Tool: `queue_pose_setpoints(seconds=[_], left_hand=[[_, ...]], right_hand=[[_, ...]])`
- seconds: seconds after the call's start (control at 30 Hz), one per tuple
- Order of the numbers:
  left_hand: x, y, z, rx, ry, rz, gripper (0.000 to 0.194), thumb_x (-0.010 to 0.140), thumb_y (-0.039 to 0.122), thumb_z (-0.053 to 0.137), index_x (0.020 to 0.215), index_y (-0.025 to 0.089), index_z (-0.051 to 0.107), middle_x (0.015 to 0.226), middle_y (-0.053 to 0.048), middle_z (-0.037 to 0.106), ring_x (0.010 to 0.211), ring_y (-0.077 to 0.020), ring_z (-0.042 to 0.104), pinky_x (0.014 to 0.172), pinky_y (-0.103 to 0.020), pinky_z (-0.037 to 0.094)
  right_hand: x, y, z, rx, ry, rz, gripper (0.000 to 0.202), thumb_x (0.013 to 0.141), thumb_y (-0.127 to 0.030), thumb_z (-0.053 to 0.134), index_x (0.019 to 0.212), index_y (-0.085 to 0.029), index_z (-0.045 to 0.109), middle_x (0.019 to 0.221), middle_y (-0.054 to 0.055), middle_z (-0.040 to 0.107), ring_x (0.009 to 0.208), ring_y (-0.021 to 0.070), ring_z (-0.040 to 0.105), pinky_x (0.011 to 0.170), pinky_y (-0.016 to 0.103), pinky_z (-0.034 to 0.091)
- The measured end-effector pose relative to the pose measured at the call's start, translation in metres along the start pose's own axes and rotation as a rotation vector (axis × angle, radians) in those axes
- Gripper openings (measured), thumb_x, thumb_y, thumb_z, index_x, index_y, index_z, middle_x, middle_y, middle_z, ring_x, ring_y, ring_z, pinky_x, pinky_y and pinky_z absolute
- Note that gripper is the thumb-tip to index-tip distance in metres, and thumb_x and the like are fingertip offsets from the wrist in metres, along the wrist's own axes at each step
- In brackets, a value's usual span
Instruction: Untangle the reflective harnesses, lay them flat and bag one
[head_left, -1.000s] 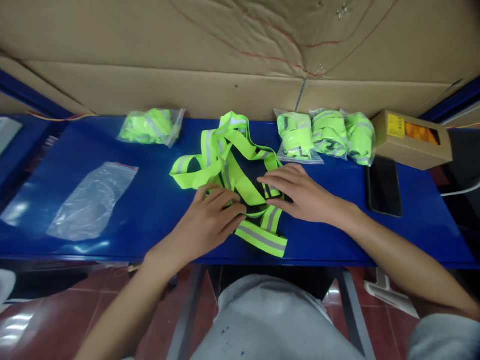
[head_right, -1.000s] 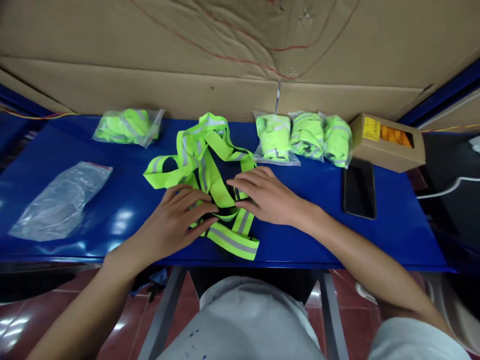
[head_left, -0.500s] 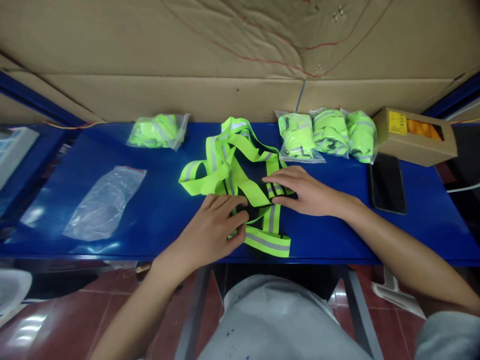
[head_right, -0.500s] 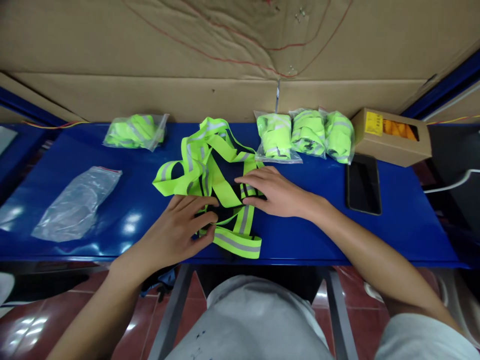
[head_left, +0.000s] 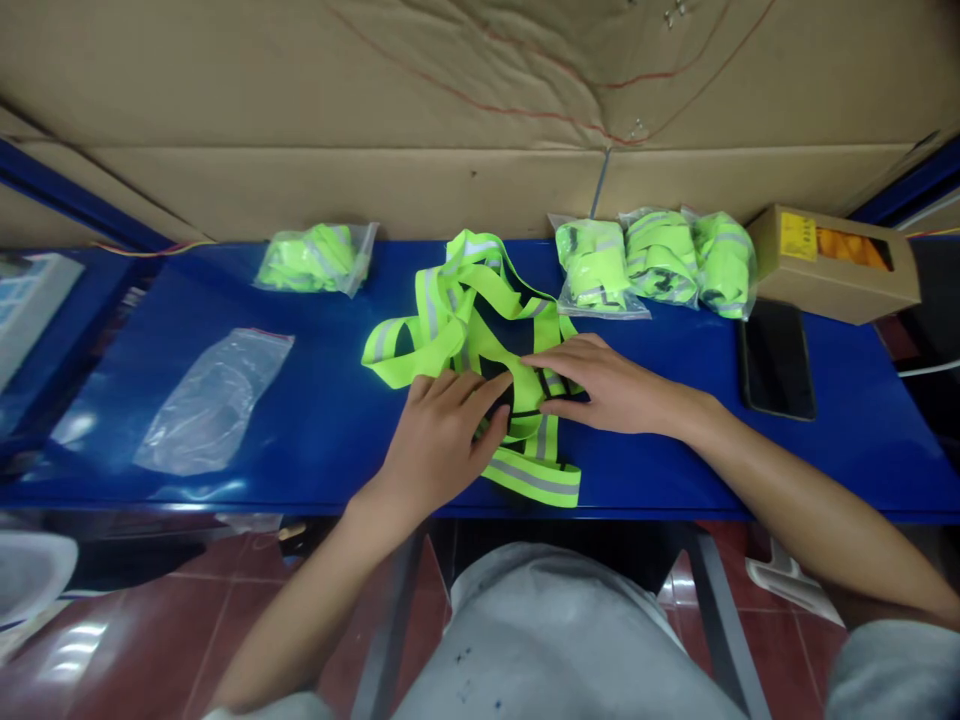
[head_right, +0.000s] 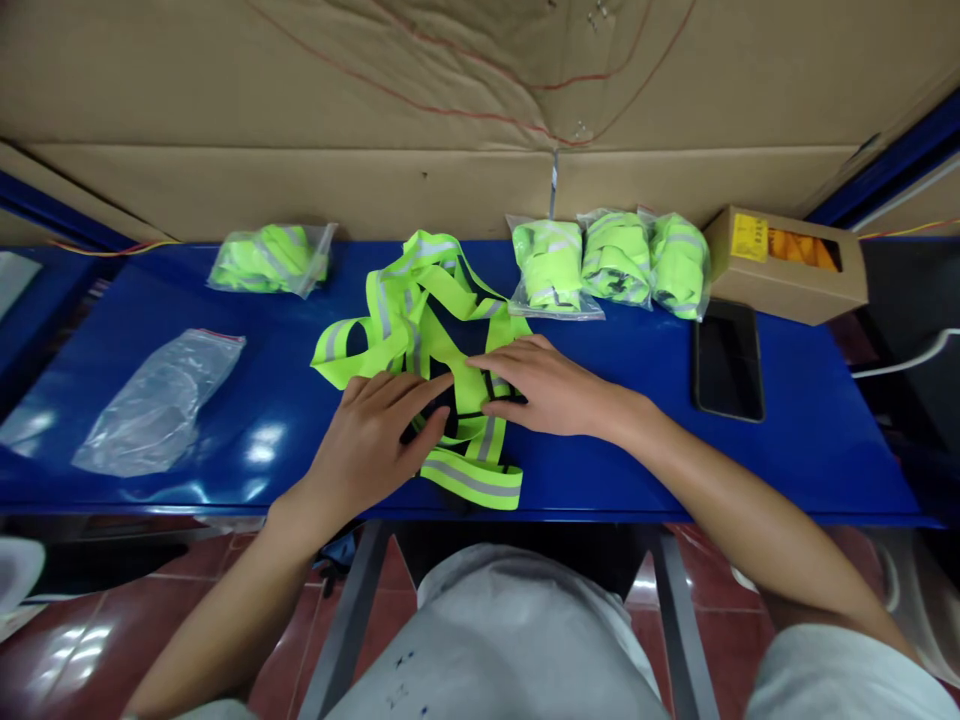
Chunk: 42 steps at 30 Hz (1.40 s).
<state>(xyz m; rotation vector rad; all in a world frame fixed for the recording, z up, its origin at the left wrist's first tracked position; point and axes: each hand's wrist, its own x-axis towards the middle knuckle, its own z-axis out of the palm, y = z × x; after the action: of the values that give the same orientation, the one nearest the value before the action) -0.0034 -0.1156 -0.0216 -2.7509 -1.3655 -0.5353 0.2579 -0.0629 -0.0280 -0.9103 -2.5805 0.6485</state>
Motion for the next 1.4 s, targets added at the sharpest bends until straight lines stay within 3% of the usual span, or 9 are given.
queue_pose_setpoints(seconds=[0.17, 0.3, 0.43, 0.6, 0.8, 0.9, 1.07, 1.23, 1.4], left_hand=[[0.0, -0.001, 0.004, -0.025, -0.067, 0.001, 0.044, 0.112, 0.038, 0.048, 0.145, 0.012, 0.059, 0.107, -0.01, 0.077, 0.099, -0.0286, 0.07, 0.082, -0.041, 0.044], [-0.003, 0.001, 0.004, -0.034, -0.034, -0.009, 0.052, 0.108, 0.047, 0.055, 0.143, 0.009, 0.058, 0.101, -0.01, 0.077, 0.093, -0.0288, 0.072, 0.08, -0.042, 0.045], [-0.007, 0.006, 0.001, 0.027, 0.014, 0.013, 0.041, 0.106, 0.042, 0.061, 0.131, 0.01, 0.066, 0.098, -0.01, 0.076, 0.094, -0.0295, 0.072, 0.082, -0.043, 0.045], [-0.01, 0.01, -0.005, 0.056, 0.099, 0.004, 0.04, 0.104, 0.035, 0.068, 0.136, 0.011, 0.063, 0.094, -0.007, 0.075, 0.088, -0.0264, 0.069, 0.08, -0.041, 0.044], [-0.004, 0.0, -0.017, -0.071, 0.192, 0.025, 0.002, 0.101, 0.022, 0.07, 0.102, 0.02, 0.069, 0.089, -0.004, 0.069, 0.084, -0.0236, 0.064, 0.076, -0.038, 0.045], [0.005, -0.011, -0.026, -0.118, 0.226, -0.006, 0.003, 0.101, 0.022, 0.069, 0.099, 0.02, 0.069, 0.091, -0.004, 0.068, 0.086, -0.0231, 0.063, 0.078, -0.038, 0.047], [0.014, -0.023, -0.033, -0.136, 0.254, -0.003, 0.004, 0.1, 0.021, 0.069, 0.096, 0.021, 0.069, 0.092, -0.004, 0.067, 0.089, -0.0225, 0.063, 0.08, -0.037, 0.047], [0.013, -0.023, -0.031, -0.152, 0.27, -0.018, 0.002, 0.1, 0.02, 0.069, 0.099, 0.022, 0.07, 0.095, -0.004, 0.068, 0.09, -0.0225, 0.064, 0.08, -0.037, 0.048], [0.017, -0.02, -0.036, -0.1, 0.249, 0.009, 0.003, 0.1, 0.021, 0.068, 0.1, 0.023, 0.07, 0.095, -0.006, 0.068, 0.09, -0.025, 0.063, 0.082, -0.041, 0.046]], right_hand=[[-0.001, -0.001, 0.001, -0.005, -0.014, 0.006, 0.074, 0.099, -0.041, 0.075, 0.164, -0.027, 0.043, 0.141, 0.013, 0.072, 0.129, 0.0309, 0.067, 0.113, 0.049, 0.044], [0.0, -0.002, 0.002, -0.056, 0.018, -0.038, 0.062, 0.106, -0.037, 0.063, 0.164, -0.028, 0.042, 0.138, 0.014, 0.073, 0.127, 0.0312, 0.068, 0.11, 0.05, 0.044], [0.002, -0.001, 0.005, -0.134, 0.073, -0.006, 0.052, 0.113, -0.04, 0.045, 0.16, -0.019, 0.046, 0.121, 0.015, 0.077, 0.115, 0.0316, 0.071, 0.105, 0.048, 0.046], [0.005, -0.002, 0.009, -0.187, 0.151, 0.034, 0.047, 0.115, -0.039, 0.037, 0.152, -0.015, 0.054, 0.114, 0.015, 0.079, 0.105, 0.0294, 0.074, 0.099, 0.044, 0.047], [0.006, -0.001, 0.012, -0.218, 0.227, 0.074, 0.045, 0.115, -0.039, 0.039, 0.147, -0.012, 0.055, 0.094, 0.01, 0.08, 0.084, 0.0266, 0.073, 0.093, 0.041, 0.046], [0.006, 0.001, 0.012, -0.229, 0.256, 0.068, 0.04, 0.115, -0.036, 0.041, 0.144, -0.013, 0.056, 0.083, 0.006, 0.078, 0.077, 0.0253, 0.071, 0.091, 0.039, 0.046], [0.007, 0.002, 0.01, -0.194, 0.297, 0.055, 0.029, 0.114, -0.033, 0.044, 0.133, -0.016, 0.059, 0.088, 0.005, 0.08, 0.074, 0.0228, 0.072, 0.091, 0.038, 0.045], [0.007, 0.001, 0.01, -0.128, 0.372, 0.063, 0.012, 0.112, -0.029, 0.051, 0.111, -0.022, 0.059, 0.087, 0.002, 0.077, 0.071, 0.0198, 0.067, 0.089, 0.035, 0.044], [0.009, 0.0, 0.01, -0.101, 0.424, 0.108, 0.012, 0.111, -0.028, 0.05, 0.106, -0.022, 0.06, 0.079, 0.0, 0.07, 0.067, 0.0188, 0.061, 0.085, 0.034, 0.043]])
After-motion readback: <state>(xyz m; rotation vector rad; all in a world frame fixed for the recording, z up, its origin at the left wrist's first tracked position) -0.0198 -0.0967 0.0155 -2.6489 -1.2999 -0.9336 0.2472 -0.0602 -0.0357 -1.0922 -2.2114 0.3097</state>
